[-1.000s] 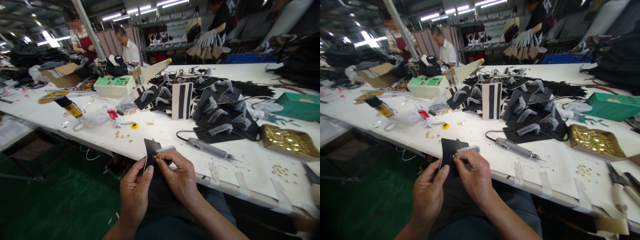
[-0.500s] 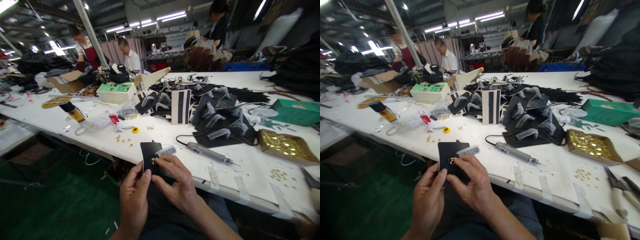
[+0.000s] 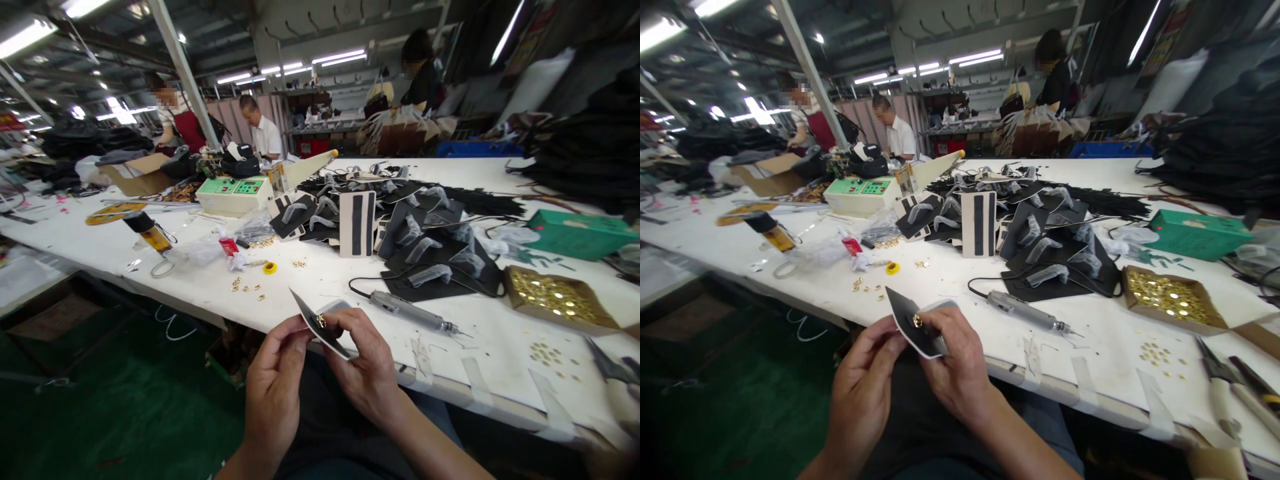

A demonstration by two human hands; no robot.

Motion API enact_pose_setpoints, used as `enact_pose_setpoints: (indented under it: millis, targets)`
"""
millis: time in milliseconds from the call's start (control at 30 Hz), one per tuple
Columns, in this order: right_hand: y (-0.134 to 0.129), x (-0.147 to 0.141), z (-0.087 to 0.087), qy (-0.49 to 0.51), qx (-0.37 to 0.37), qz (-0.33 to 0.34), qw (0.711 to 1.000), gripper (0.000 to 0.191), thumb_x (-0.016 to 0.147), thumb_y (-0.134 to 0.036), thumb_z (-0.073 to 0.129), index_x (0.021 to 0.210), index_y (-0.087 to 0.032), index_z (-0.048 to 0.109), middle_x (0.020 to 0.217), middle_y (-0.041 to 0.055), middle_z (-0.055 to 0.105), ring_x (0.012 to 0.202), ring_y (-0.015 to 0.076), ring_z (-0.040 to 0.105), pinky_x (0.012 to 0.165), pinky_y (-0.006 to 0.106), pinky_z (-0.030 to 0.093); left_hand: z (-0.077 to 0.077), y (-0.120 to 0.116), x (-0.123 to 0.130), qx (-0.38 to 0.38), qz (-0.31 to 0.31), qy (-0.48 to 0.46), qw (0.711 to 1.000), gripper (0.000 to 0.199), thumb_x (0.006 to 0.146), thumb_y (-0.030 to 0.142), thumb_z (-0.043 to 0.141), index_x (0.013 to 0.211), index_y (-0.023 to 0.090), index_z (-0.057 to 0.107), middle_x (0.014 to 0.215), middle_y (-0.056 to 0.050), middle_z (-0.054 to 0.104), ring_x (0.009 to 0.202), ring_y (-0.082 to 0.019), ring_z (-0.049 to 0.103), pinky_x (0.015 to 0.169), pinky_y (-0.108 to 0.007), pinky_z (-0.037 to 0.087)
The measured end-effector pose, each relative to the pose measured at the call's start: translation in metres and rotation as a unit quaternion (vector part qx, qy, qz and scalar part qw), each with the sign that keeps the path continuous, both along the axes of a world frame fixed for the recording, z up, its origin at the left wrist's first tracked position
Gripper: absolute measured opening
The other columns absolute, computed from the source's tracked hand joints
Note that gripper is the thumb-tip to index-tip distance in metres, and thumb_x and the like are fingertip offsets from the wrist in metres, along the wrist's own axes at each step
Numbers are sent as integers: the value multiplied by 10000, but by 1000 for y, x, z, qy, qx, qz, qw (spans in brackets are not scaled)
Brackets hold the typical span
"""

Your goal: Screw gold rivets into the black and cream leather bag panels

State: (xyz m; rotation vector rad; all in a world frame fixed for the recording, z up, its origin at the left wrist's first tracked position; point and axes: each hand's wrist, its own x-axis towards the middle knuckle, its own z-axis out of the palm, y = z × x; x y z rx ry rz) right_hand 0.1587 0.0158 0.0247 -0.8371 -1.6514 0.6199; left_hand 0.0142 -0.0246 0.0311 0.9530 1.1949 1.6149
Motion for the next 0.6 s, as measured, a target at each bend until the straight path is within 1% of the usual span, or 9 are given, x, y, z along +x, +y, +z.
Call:
enact_pose_setpoints:
  millis: [67, 100, 200, 267, 367, 400, 467, 533, 600]
  targets:
    - [-1, 4, 10, 25, -53, 0, 998, 140, 968, -187, 624, 1064, -241, 711, 995, 57, 702, 906, 207, 650, 812, 335, 523, 4, 8, -2, 5, -2, 56, 998, 407, 878, 305, 810, 1262, 232, 693, 1150, -72, 773, 1088, -226, 738, 984, -336, 585]
    - [-1, 7, 14, 36, -84, 4, 996, 116, 979, -218, 623, 1037, -233, 723, 986, 52, 703, 897, 201, 648, 805, 323, 513, 5, 13, -4, 10, -10, 77, 997, 460, 856, 295, 830, 1285, 242, 672, 1099, -58, 772, 1047, -212, 742, 953, -322, 590]
    - [-1, 18, 20, 72, -185, 32, 979, 135, 963, -301, 659, 994, -210, 753, 965, 37, 719, 870, 195, 642, 774, 298, 496, 10, 30, -9, 23, -34, 137, 990, 506, 820, 293, 857, 1287, 250, 667, 975, -22, 734, 958, -183, 721, 872, -282, 583]
    - [-1, 25, 19, 118, -267, 61, 954, 190, 934, -353, 696, 1021, -199, 765, 946, 28, 743, 838, 198, 650, 739, 291, 499, 11, 41, -11, 34, -37, 191, 980, 509, 784, 301, 882, 1257, 249, 702, 1021, -34, 719, 961, -186, 697, 862, -280, 570]
    - [2, 37, 13, 210, -379, 103, 895, 286, 905, -396, 728, 1103, -192, 764, 920, 26, 777, 772, 199, 682, 711, 296, 521, 9, 56, -9, 30, -38, 236, 971, 662, 693, 304, 941, 1309, 265, 703, 1284, -85, 691, 1079, -229, 676, 906, -311, 561]
    - [3, 41, 11, 235, -404, 115, 877, 297, 894, -393, 737, 1109, -188, 764, 911, 32, 784, 756, 201, 694, 715, 303, 532, 8, 61, -7, 14, -56, 221, 974, 744, 675, 309, 951, 1363, 271, 672, 1324, -93, 685, 1092, -240, 681, 912, -324, 565]
    - [7, 48, 6, 271, -434, 130, 849, 305, 866, -370, 758, 1101, -176, 768, 910, 51, 794, 745, 207, 714, 736, 322, 556, 3, 68, 0, -39, -126, 149, 980, 843, 692, 334, 942, 1456, 261, 593, 1253, -96, 730, 1033, -243, 716, 893, -349, 588]
    - [11, 55, 1, 285, -456, 131, 833, 297, 839, -349, 774, 1070, -163, 773, 900, 66, 800, 734, 211, 725, 733, 329, 569, -3, 74, 8, -90, -200, 74, 973, 801, 727, 350, 921, 1444, 229, 585, 1089, -74, 777, 919, -227, 742, 841, -352, 610]
    - [13, 62, -2, 281, -475, 120, 825, 280, 823, -342, 782, 1035, -160, 773, 889, 70, 801, 731, 214, 733, 712, 325, 574, -9, 78, 15, -117, -242, 36, 962, 655, 743, 345, 910, 1327, 201, 651, 1012, -60, 789, 866, -212, 743, 809, -336, 615]
